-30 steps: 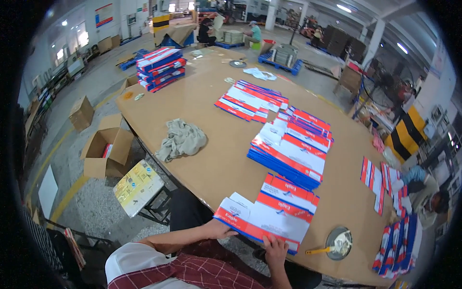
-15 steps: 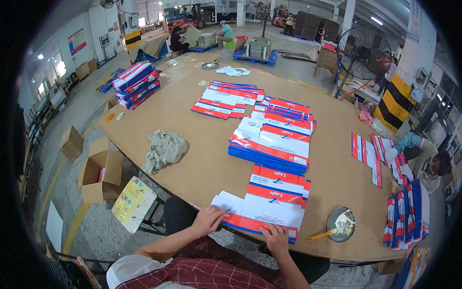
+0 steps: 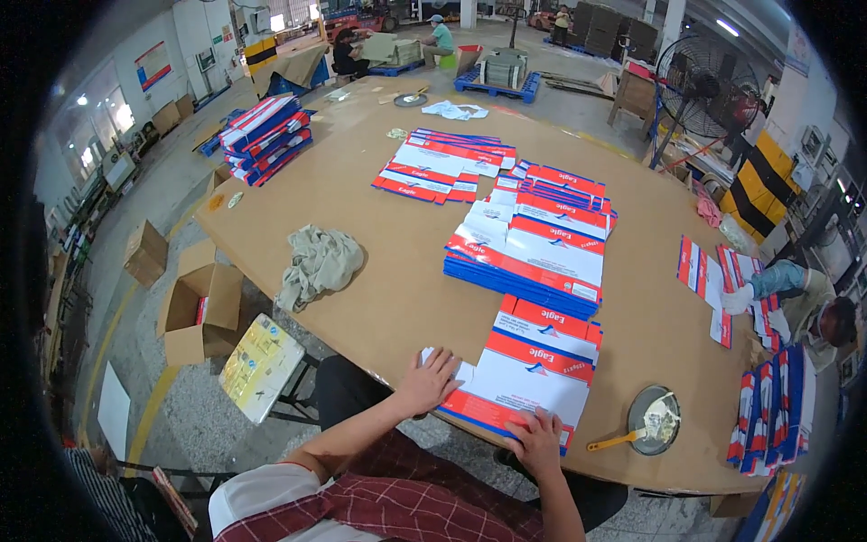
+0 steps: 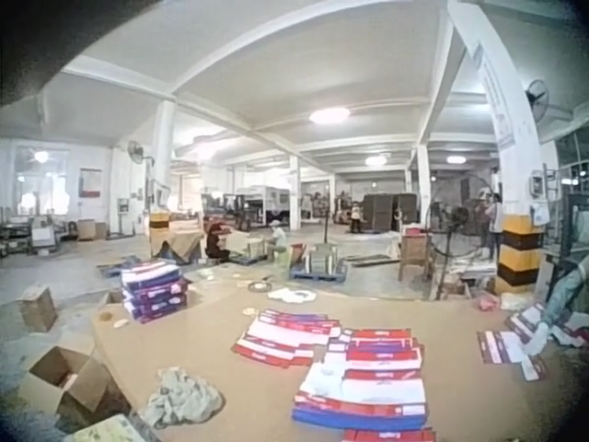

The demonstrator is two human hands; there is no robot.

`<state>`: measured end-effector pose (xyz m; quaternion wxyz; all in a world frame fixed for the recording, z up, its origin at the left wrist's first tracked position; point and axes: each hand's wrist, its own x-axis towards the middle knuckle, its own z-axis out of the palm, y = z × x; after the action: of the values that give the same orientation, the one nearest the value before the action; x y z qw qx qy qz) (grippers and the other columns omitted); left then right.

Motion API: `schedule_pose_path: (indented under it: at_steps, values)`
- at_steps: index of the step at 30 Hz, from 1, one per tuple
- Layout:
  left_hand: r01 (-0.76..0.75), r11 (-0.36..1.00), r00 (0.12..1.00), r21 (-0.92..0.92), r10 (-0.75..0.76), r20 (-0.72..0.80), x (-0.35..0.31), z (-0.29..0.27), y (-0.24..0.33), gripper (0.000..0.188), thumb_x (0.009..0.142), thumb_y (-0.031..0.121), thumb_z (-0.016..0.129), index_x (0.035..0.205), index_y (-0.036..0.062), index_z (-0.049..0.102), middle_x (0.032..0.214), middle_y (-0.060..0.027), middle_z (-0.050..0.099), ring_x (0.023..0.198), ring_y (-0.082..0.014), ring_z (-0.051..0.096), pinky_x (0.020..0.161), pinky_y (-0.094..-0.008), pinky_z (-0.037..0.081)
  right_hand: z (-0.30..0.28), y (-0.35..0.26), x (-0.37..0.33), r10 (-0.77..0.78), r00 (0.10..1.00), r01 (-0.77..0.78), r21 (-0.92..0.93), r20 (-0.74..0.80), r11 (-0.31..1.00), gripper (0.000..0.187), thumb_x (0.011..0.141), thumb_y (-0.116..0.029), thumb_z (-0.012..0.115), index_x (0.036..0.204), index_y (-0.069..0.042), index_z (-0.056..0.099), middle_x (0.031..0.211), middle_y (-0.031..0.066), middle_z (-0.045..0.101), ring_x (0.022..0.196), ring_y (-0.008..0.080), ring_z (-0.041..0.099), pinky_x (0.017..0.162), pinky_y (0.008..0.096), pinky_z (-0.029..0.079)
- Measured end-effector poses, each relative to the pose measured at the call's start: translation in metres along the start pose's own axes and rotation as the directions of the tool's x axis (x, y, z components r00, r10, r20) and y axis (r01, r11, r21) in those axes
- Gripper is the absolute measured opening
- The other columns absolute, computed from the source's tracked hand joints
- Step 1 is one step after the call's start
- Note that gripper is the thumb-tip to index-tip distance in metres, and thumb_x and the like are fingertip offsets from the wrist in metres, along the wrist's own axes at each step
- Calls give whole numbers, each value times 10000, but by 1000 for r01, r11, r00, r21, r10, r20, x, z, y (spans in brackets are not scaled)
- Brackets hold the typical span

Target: Applying glue with a brush to cardboard packaging flaps and stacking them for assembly.

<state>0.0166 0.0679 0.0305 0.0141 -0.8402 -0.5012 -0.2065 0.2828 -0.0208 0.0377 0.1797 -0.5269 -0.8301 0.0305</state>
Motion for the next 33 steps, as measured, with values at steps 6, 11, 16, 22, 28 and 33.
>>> schedule_pose_path:
  at_steps: [6, 11, 16, 22, 28, 33]
  values:
    - [87, 996, 996, -26, -86, 39, -19, -4, 13, 396, 863, 309, 482, 1175, 66, 471, 1153, -122, 490, 1125, -265, 424, 924, -506, 294, 4, 2, -17, -11, 999, 11, -10, 51, 1000, 328, 691, -355, 680, 1005, -274, 630, 1112, 7, 501, 1107, 276, 416, 908, 532, 292]
    - [73, 997, 997, -29, -73, -3, -36, 1, 19, 416, 848, 280, 500, 1205, 70, 458, 1163, -126, 480, 1132, -265, 422, 913, -489, 303, 2, -2, -30, 20, 997, -21, 9, 79, 1000, 318, 701, -383, 663, 996, -268, 633, 1128, 13, 511, 1125, 271, 417, 924, 535, 281]
    - [32, 999, 998, -5, -31, 63, -28, 17, 5, 450, 818, 180, 460, 1241, 29, 421, 1205, -134, 456, 1152, -259, 408, 943, -524, 271, 12, 8, -28, 90, 982, -83, -44, 165, 996, 340, 613, -244, 713, 932, -161, 629, 1136, 67, 510, 1148, 304, 405, 987, 528, 250]
    - [131, 982, 989, -135, -120, 86, -5, -7, 0, 527, 703, 77, 546, 1220, 70, 441, 1103, -119, 475, 1082, -260, 439, 906, -503, 298, 5, 7, 7, 45, 995, -50, 50, 92, 997, 306, 741, -329, 638, 1025, -221, 603, 1161, 25, 506, 1161, 275, 403, 985, 515, 241]
    - [102, 980, 993, -170, -109, -34, -6, 8, 5, 399, 631, -31, 572, 1009, 80, 505, 1011, -103, 490, 1019, -263, 458, 919, -480, 270, -1, 6, -4, 55, 993, -63, 79, 108, 995, 323, 711, -340, 671, 1018, -263, 606, 1181, 0, 495, 1153, 261, 417, 991, 501, 245]
    - [141, 956, 990, -257, -137, 36, -12, 3, 3, 379, 621, -78, 531, 956, 99, 532, 872, -54, 527, 912, -247, 485, 874, -445, 282, -1, 4, -9, 84, 989, -100, 127, 125, 987, 335, 695, -331, 685, 1015, -269, 607, 1181, -5, 496, 1166, 258, 405, 998, 507, 235]
